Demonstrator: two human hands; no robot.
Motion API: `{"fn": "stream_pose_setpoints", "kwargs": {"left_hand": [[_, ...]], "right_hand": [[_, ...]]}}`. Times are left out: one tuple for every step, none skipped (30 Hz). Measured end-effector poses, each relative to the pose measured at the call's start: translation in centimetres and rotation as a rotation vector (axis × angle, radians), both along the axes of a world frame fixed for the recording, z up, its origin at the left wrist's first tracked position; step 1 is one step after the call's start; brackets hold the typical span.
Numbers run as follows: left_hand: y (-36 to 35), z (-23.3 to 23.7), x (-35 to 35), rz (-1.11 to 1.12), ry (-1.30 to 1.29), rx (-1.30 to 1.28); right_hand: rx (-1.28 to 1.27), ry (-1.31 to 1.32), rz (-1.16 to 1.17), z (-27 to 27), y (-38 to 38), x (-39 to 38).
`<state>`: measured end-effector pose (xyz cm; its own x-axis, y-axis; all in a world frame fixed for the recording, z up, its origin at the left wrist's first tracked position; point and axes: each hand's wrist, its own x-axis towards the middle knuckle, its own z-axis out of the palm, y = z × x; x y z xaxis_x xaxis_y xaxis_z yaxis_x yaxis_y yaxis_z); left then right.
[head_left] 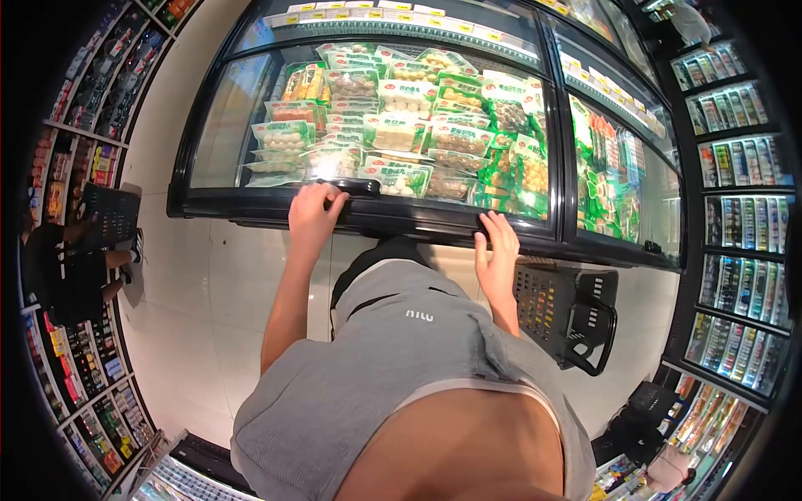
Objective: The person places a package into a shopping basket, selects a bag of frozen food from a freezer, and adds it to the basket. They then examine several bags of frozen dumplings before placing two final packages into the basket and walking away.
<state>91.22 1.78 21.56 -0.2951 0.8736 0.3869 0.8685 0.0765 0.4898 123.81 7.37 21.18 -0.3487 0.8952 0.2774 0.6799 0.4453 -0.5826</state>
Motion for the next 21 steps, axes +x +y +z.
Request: {"fn": "stream_pose_setpoints", "kwargs": {"left_hand": [[0.1,0.4,-0.1,0.020,-0.005,-0.045],[0.3,0.7,-0.3,0.024,-0.025,-0.053],[0.4,0.9,-0.3,0.031,-0.046,-0.064],[0.5,1.0,-0.4,0.039,-0.065,-0.075],[0.6,1.1,-0.3,0.054,-0.042,-0.068],[0.7,1.2,-0.5,0.053,-0.048,-0.081],[0.7,1.4,-0.6,0.051,-0.057,-0.095],[0.8,1.5,-0.7,0.048,-0.067,-0.110],[1.0,1.5,-0.8,0.041,-0.061,-0.091],[1.1,1.3,-0.8,0.058,-0.066,-0.102],[1.3,1.1,-0.6,0.072,-0.070,-0.114],[1.5,1.0,-0.4,0.084,-0.072,-0.125],[2.0,0.8,-0.5,0.088,-0.072,-0.132],[2.5,0.7,-0.8,0.081,-0.075,-0.121],[3.1,0.6,-1.1,0.070,-0.079,-0.112],[3.9,0.5,-1.4,0.055,-0.085,-0.101],[4.8,0.6,-1.7,0.049,-0.089,-0.099],[5.9,0.4,-2.0,0.043,-0.081,-0.093],[7.2,0.0,-2.5,0.040,-0.070,-0.082],[8.8,-0.3,-3.3,0.037,-0.057,-0.069],[10.4,-0.4,-3.8,0.046,-0.039,-0.070]], "right_hand": [[-0.039,-0.057,0.041,0.1,0.6,-1.6],[-0.061,-0.152,0.069,-0.3,1.1,-3.0],[-0.085,-0.178,0.019,-0.4,1.4,-4.2],[-0.108,-0.202,-0.030,-0.5,1.6,-5.2],[-0.126,-0.222,-0.034,-0.4,1.8,-5.7],[-0.142,-0.243,-0.038,-0.4,2.0,-6.1],[-0.214,-0.299,-0.022,0.1,2.0,-6.4],[-0.196,-0.330,-0.007,-0.2,1.9,-6.5],[-0.176,-0.361,0.008,-0.9,1.7,-6.5],[-0.157,-0.391,0.021,-1.4,1.6,-6.5],[-0.172,-0.438,0.051,-1.7,1.7,-6.4],[-0.186,-0.435,0.051,-1.6,2.0,-6.4],[-0.198,-0.428,0.047,-1.5,2.4,-6.7],[-0.211,-0.419,0.040,-1.4,2.9,-6.9],[-0.264,-0.410,0.028,-1.3,3.5,-7.3],[-0.285,-0.417,0.016,-1.2,4.3,-7.9],[-0.303,-0.428,0.002,-1.0,5.3,-8.5],[-0.320,-0.441,-0.010,-0.8,6.5,-9.0],[-0.339,-0.428,0.014,-0.6,8.0,-9.3],[-0.258,-0.414,0.051,-1.2,9.7,-9.5],[-0.225,-0.390,0.062,-1.4,11.5,-9.8]]}}
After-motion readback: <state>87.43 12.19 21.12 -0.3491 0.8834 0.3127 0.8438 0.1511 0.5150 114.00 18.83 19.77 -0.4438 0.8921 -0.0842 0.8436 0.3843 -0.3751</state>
